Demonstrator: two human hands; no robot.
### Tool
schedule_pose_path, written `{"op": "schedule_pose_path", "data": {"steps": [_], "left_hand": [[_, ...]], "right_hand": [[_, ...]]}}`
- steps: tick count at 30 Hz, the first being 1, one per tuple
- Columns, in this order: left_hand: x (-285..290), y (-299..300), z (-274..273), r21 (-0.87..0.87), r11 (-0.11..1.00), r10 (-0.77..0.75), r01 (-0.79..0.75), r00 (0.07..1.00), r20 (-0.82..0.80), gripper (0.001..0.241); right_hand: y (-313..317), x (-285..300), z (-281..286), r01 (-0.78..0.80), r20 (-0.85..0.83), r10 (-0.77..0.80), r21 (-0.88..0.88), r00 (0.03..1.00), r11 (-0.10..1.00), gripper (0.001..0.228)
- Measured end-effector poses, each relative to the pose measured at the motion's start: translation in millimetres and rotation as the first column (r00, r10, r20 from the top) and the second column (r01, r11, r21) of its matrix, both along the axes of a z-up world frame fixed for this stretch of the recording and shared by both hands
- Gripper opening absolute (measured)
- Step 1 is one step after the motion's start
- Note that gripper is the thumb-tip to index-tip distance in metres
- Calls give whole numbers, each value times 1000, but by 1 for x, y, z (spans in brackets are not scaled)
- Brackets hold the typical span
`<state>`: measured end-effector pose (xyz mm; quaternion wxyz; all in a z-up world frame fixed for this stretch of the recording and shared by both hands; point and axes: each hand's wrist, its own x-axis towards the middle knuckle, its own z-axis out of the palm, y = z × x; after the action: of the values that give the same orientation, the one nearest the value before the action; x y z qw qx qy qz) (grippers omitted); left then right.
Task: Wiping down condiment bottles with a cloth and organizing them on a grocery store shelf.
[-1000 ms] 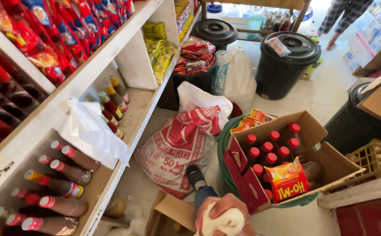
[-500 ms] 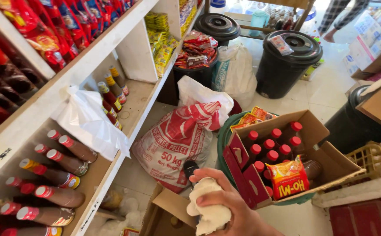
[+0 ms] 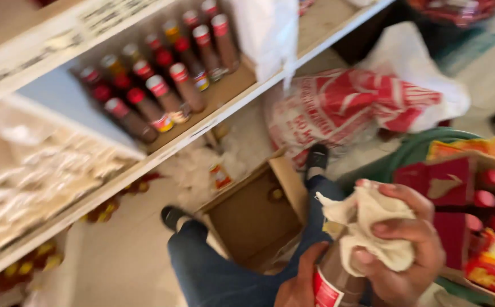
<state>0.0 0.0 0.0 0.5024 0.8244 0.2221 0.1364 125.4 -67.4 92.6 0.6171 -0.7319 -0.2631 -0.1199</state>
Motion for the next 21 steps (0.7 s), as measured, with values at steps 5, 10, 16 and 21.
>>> {"op": "schedule_pose_path", "data": {"steps": [5,10,16,21], "left_hand": [[-16,25,-12,-229,960,-192,162,974,-117,38],[-41,83,-27,-524,714,-486,465,867,107,50],[-63,86,7,-702,532,-269,473,881,390,61],[-56,89,62,-798,543,446,262,715,539,83]], "right_hand": [[9,21,-14,-142,8,142,56,990,988,35],[48,29,-12,-411,-139,445,219,885,885,33],[83,-16,-33,-569,-258,859,660,443,491,75],[108,-36,-49,-749,-237,786,243,571,617,56]]}}
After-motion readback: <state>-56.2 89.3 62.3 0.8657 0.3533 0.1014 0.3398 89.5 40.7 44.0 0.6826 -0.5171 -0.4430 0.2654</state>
